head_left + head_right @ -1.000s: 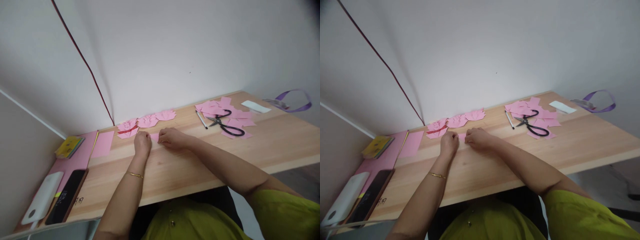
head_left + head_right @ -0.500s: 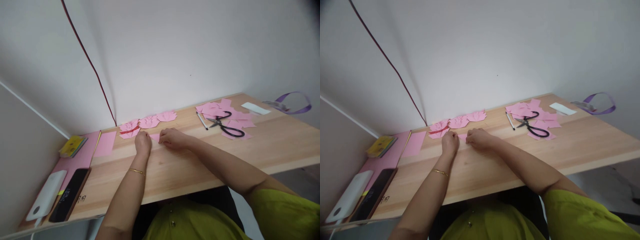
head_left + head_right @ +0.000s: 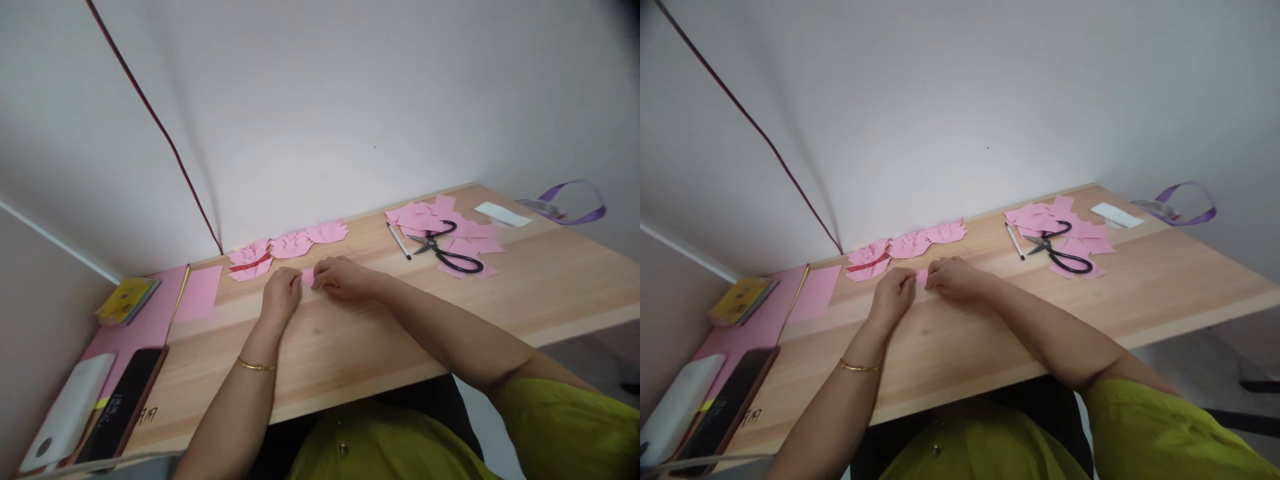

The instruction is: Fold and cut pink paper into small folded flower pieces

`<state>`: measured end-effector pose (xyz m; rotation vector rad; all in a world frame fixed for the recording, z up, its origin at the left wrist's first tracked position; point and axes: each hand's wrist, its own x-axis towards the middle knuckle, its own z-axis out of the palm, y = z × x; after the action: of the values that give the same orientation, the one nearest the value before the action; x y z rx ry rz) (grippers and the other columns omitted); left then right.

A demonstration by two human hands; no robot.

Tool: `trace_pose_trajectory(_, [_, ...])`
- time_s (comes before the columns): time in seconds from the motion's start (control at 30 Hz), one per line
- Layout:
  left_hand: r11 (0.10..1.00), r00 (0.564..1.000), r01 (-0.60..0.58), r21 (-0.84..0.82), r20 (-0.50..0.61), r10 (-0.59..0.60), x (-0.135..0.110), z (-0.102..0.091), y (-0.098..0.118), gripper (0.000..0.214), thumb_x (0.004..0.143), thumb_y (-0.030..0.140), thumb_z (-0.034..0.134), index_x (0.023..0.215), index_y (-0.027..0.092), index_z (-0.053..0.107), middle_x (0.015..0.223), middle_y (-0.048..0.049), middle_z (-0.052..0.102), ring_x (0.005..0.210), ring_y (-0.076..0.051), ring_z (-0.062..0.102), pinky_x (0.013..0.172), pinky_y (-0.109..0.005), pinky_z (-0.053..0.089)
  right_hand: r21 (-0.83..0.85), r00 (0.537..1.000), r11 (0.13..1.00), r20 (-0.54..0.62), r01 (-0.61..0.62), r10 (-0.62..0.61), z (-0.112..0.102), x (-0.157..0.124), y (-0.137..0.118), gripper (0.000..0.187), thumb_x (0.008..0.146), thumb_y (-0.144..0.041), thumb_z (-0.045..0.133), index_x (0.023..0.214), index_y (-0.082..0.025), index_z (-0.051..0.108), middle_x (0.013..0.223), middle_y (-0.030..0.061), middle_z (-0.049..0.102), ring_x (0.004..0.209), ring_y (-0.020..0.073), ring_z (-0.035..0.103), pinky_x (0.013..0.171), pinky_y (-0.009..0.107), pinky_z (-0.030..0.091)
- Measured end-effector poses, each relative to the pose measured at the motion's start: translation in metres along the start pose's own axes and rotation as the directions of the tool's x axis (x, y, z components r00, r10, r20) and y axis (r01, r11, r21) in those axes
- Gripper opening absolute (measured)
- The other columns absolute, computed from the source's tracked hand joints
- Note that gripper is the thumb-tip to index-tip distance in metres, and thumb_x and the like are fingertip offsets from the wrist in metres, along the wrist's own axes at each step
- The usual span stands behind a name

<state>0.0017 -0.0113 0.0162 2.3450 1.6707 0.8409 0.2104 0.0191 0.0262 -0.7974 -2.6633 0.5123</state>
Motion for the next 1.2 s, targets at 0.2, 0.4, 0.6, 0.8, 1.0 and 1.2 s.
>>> trace_pose_trajectory(0.2, [0.981,0.957,-0.155,0.116,0.263,0.120,-0.007,-0.009,0.008,0.025,0.083,0.019,0.052,0.099,0.023,0.071,0.110,-0.0087,0.063,0.102,-0.022,0.055,0.094,-0.037,0.044,0.107,0.991,0.990,-0.084,-0.093,0.102,0.006,0.005,0.008,0.023,0.082,-0.014,0.049,0.095,-0.018,0.068,0.097,0.0070,0.067,0.090,0.0186,0.059,0.083,0.031,0.042])
trace_pose_trajectory(0.4, [0.967,0.919,-0.222,0.129,0.359,0.163,-0.013,-0.015,0.008,0.034,0.081,0.025,0.059,0.114,0.027,0.066,0.121,-0.0112,0.055,0.112,-0.026,0.050,0.097,-0.043,0.041,0.209,0.914,0.949,-0.283,-0.236,0.290,0.013,0.010,0.020,0.018,0.078,-0.011,0.050,0.089,-0.015,0.064,0.088,0.0064,0.065,0.079,0.0148,0.057,0.072,0.026,0.042])
trace_pose_trajectory(0.6, [0.967,0.917,-0.209,0.146,0.373,0.142,-0.016,-0.017,0.018,0.032,0.082,0.029,0.059,0.113,0.029,0.066,0.121,-0.0113,0.054,0.113,-0.028,0.049,0.098,-0.044,0.040,0.148,0.897,0.940,-0.285,-0.308,0.339,0.011,0.011,0.016,0.021,0.074,-0.020,0.060,0.094,-0.016,0.062,0.089,0.0059,0.064,0.085,0.0180,0.056,0.080,0.031,0.039])
trace_pose_trajectory(0.8, [0.974,0.912,-0.191,0.121,0.389,0.131,-0.015,-0.017,0.018,0.031,0.080,0.031,0.061,0.111,0.029,0.066,0.122,-0.0097,0.054,0.116,-0.028,0.047,0.101,-0.045,0.038,-0.008,0.907,0.928,-0.215,-0.372,0.362,0.017,0.012,0.005,0.030,0.069,-0.032,0.065,0.096,-0.020,0.059,0.101,0.0060,0.063,0.095,0.0226,0.052,0.088,0.039,0.031])
trace_pose_trajectory(1.0, [0.970,0.908,-0.202,0.132,0.397,0.134,-0.015,-0.018,0.022,0.032,0.080,0.032,0.063,0.111,0.026,0.065,0.122,-0.0109,0.052,0.117,-0.029,0.047,0.101,-0.044,0.038,0.000,0.861,0.883,-0.220,-0.469,0.458,0.012,0.016,0.015,0.027,0.070,-0.033,0.063,0.092,-0.020,0.056,0.098,0.0056,0.063,0.095,0.0229,0.053,0.085,0.038,0.032])
trace_pose_trajectory(1.2, [0.978,0.931,-0.151,0.147,0.355,0.091,-0.016,-0.014,0.032,0.056,0.071,0.045,0.070,0.121,0.022,0.055,0.115,-0.0113,0.055,0.113,-0.029,0.048,0.099,-0.045,0.038,0.029,0.863,0.886,-0.213,-0.463,0.458,0.009,0.015,0.016,0.026,0.070,-0.033,0.063,0.092,-0.020,0.057,0.097,0.0059,0.064,0.094,0.0229,0.054,0.086,0.038,0.032])
